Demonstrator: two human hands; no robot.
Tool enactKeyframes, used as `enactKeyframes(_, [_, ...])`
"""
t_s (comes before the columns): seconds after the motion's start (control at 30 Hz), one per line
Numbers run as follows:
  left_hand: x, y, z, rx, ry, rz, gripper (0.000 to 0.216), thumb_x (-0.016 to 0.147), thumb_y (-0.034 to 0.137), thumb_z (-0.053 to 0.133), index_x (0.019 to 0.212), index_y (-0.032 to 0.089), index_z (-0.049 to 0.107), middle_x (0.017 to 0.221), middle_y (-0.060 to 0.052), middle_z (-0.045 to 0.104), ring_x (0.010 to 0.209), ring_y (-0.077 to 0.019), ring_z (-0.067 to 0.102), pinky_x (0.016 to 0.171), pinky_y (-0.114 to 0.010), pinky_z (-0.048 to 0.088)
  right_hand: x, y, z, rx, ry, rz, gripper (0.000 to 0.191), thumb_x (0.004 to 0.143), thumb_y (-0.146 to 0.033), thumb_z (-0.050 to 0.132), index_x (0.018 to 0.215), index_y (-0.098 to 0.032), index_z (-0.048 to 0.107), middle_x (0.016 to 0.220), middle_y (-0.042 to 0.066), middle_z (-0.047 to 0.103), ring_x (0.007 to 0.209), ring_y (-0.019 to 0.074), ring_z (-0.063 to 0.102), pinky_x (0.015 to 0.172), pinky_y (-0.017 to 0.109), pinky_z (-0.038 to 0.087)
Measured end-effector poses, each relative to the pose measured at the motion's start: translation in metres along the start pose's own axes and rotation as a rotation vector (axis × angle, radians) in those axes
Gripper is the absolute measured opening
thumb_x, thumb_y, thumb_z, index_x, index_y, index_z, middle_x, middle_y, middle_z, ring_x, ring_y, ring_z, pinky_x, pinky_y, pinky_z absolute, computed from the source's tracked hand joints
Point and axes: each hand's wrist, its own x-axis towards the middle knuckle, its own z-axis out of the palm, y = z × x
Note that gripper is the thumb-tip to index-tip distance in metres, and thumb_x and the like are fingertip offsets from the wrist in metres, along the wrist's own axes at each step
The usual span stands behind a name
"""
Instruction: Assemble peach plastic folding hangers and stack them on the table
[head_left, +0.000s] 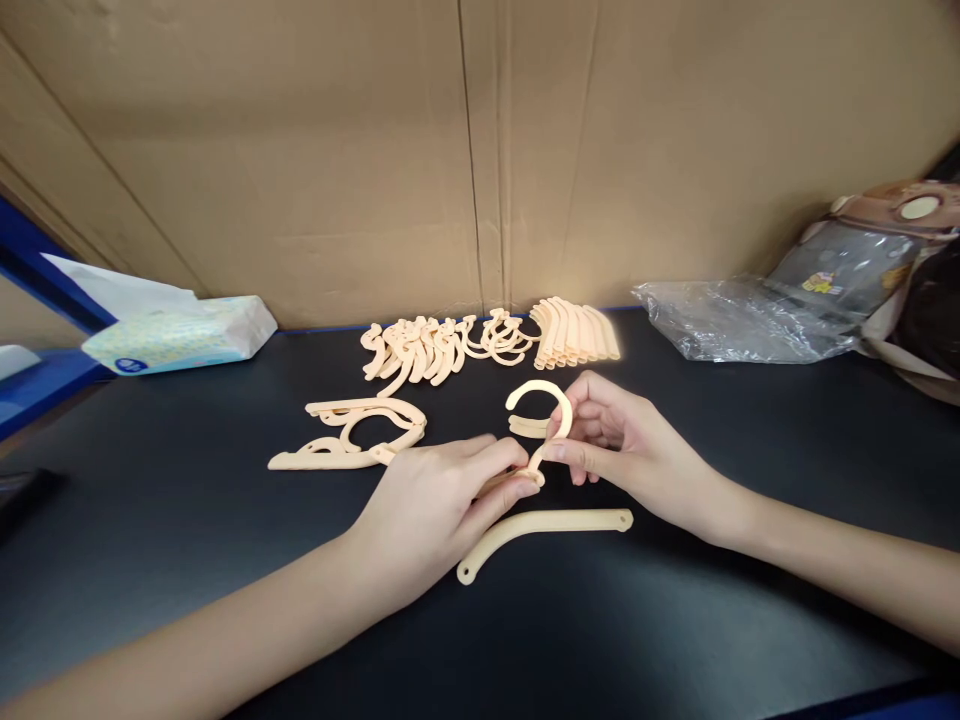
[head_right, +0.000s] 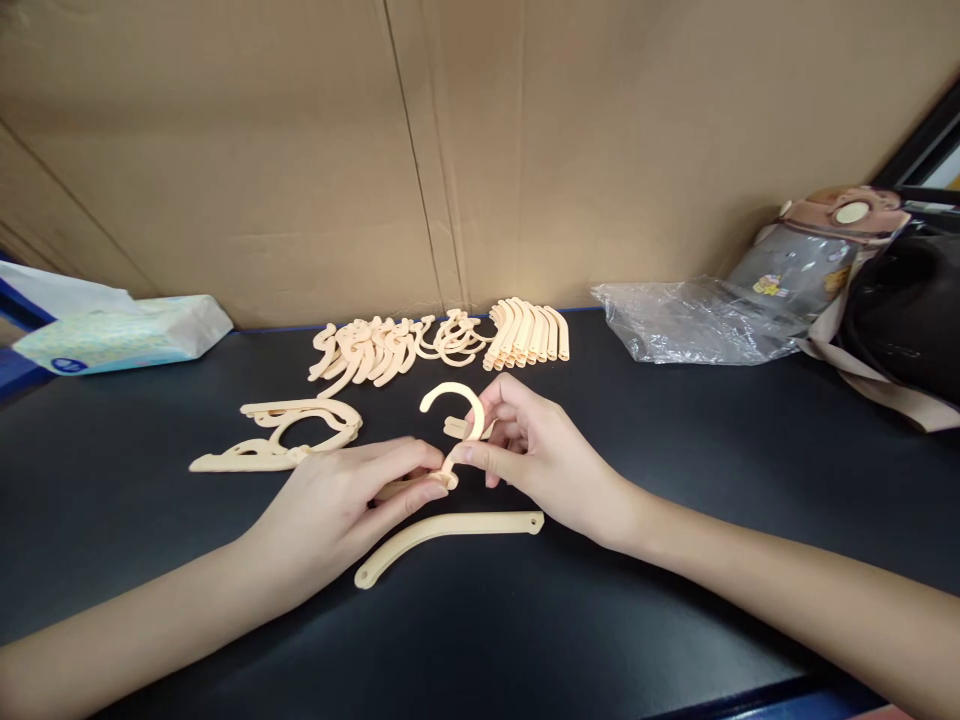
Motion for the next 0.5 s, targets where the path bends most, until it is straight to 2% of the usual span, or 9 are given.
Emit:
enactKeyframes(0.07, [0.000, 0.004, -0.004, -0.140, -0.025, -0.143, 0.027, 0.095, 0.040, 0.046, 0.083, 0.021, 0.060, 0.076, 0.003, 0.061, 0.062, -0.0103, 0.055, 0.055, -0.021, 0.036, 0.000, 0.000, 0.000, -0.074, 0.006, -0.045, 0.025, 0.080, -0.031, 0.069, 0.081, -0.020, 0.047, 0.071, -0.006, 0.054, 0.061, 0.0075, 0.052, 0.058, 0.022, 0.045])
enactKeyframes(0.17, [0.001, 0.008, -0.009, -0.510, -0.121, -0.358, 0.026, 0.091, 0.043, 0.051, 0.080, 0.020, 0.058, 0.072, 0.004, 0.060, 0.062, -0.0107, 0.060, 0.054, -0.019, 0.042, 0.000, 0.001, 0.000, -0.205, 0.013, -0.088, 0.020, 0.081, -0.030, 0.068, 0.080, -0.020, 0.051, 0.071, -0.005, 0.056, 0.062, 0.0082, 0.051, 0.055, 0.021, 0.042])
enactKeyframes(0.23, [0.001, 0.008, -0.011, -0.737, -0.195, -0.446, 0.025, 0.090, 0.041, 0.053, 0.081, 0.018, 0.056, 0.075, 0.003, 0.060, 0.059, -0.0105, 0.063, 0.050, -0.018, 0.044, -0.001, 0.001, -0.001, -0.284, 0.015, -0.089, 0.014, 0.083, -0.029, 0.066, 0.084, -0.019, 0.057, 0.075, -0.003, 0.061, 0.065, 0.0090, 0.055, 0.057, 0.021, 0.043])
enactKeyframes(0.37, [0.004, 0.004, -0.010, -0.938, -0.212, -0.511, 0.022, 0.090, 0.037, 0.051, 0.085, 0.016, 0.054, 0.088, 0.000, 0.062, 0.055, -0.0095, 0.064, 0.046, -0.018, 0.046, -0.005, -0.001, -0.003, -0.468, -0.014, -0.148, 0.011, 0.088, -0.028, 0.060, 0.083, -0.020, 0.066, 0.071, -0.003, 0.064, 0.061, 0.0086, 0.055, 0.056, 0.020, 0.042])
enactKeyframes(0.43, [0.006, 0.002, -0.009, -0.979, -0.200, -0.517, 0.019, 0.089, 0.035, 0.051, 0.087, 0.016, 0.053, 0.089, -0.001, 0.062, 0.055, -0.0097, 0.064, 0.046, -0.018, 0.048, -0.009, -0.002, -0.002, -0.579, -0.066, -0.294, 0.013, 0.089, -0.027, 0.059, 0.082, -0.019, 0.067, 0.069, -0.002, 0.063, 0.062, 0.0088, 0.055, 0.059, 0.021, 0.043])
enactKeyframes(0.5, [0.007, 0.001, -0.008, -1.015, -0.189, -0.523, 0.018, 0.089, 0.034, 0.051, 0.089, 0.016, 0.052, 0.087, -0.001, 0.062, 0.055, -0.0098, 0.063, 0.045, -0.018, 0.049, -0.012, -0.004, 0.000, -0.696, -0.136, -0.475, 0.013, 0.089, -0.028, 0.060, 0.088, -0.018, 0.067, 0.077, 0.000, 0.065, 0.070, 0.0105, 0.058, 0.066, 0.022, 0.045])
